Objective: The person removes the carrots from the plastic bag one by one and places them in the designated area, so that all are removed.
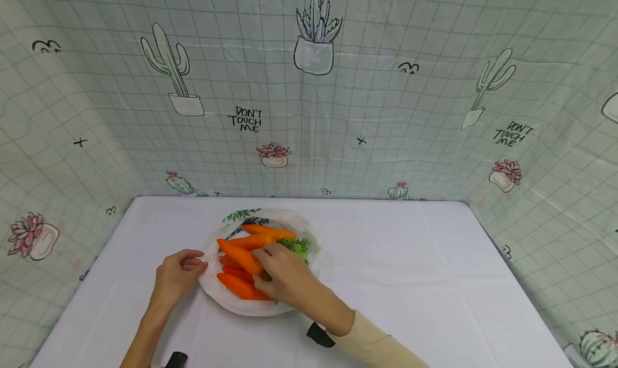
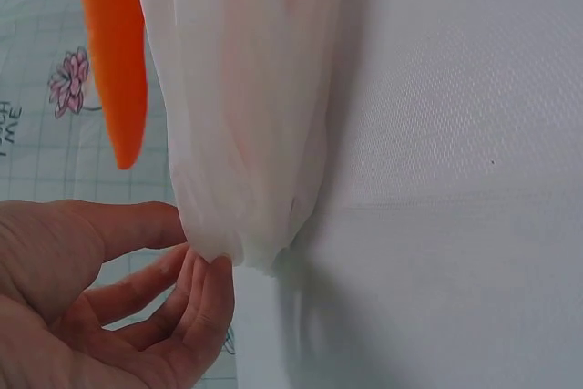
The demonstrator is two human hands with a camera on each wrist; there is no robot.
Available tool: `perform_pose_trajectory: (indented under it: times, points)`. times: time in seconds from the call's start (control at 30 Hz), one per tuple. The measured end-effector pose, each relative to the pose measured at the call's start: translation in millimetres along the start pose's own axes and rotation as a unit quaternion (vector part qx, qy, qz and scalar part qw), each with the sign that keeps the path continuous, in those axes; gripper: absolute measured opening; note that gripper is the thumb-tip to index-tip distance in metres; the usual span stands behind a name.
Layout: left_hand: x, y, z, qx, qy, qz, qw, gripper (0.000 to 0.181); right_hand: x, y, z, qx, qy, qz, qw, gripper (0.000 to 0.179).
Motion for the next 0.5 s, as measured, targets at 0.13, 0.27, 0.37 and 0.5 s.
perform_pose_trajectory:
  times: [0.13, 0.27, 0.37, 0.5]
  points:
    - [0.5, 0.1, 0.3, 0.001, -0.002, 0.000, 1.0000, 0.029, -3.5, -5, -12, 0.062, 0.036, 0.005, 0.9974, 0.041]
    - [0.8, 0.1, -1.0, 0.001, 0.000, -0.001, 1.0000, 0.030, -7.1, -12, -24, 0.117, 0.064, -0.011, 0.9911, 0.041]
    - [1.3, -0.2, -2.4, 0.002, 0.002, -0.004, 1.0000, 0.030, -10.0, -18, -33, 0.151, 0.076, -0.033, 0.9851, 0.041]
    - [3.0, -0.7, -4.5, 0.001, 0.008, -0.008, 0.9999, 0.031, -14.1, -27, -44, 0.193, 0.079, -0.075, 0.9750, 0.041]
Point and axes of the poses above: each hand's wrist, its own x-axis towards the middle knuckle, its own y-axis out of the palm, z = x × y, the point moved 10 cm from there along x, towards the middle knuckle, and after that the axes turned 4 degrees about -z, right-handed, at the moved point
